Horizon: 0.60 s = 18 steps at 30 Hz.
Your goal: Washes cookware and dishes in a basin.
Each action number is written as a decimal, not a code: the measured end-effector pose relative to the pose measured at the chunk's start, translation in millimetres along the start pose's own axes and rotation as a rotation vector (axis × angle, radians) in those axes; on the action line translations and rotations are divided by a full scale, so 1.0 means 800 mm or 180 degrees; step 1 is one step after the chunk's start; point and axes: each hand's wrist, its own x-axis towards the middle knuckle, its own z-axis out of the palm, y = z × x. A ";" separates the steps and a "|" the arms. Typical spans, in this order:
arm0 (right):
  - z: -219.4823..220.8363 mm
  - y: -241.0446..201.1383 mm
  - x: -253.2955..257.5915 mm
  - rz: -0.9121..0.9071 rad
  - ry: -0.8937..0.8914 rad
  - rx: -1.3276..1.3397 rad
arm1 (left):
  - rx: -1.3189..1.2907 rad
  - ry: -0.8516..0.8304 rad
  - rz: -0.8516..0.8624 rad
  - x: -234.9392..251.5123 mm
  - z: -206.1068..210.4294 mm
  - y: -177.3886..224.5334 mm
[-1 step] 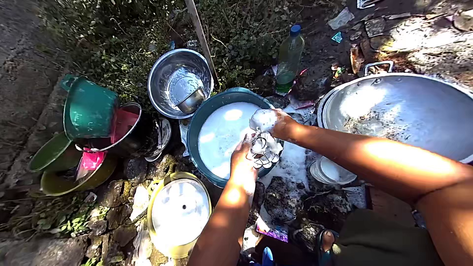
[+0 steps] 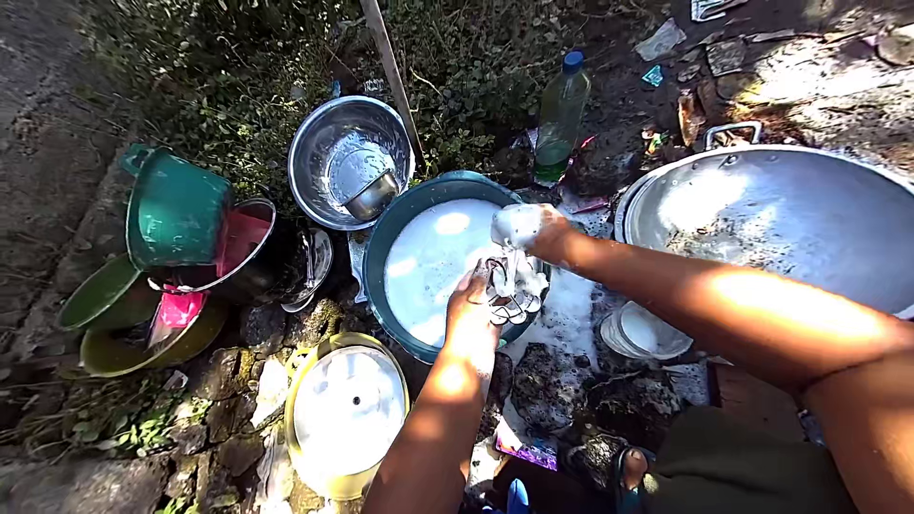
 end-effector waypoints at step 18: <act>-0.103 -0.048 0.009 0.0966 0.0864 0.3230 | -0.0007 0.1376 0.0825 0.123 -0.109 0.124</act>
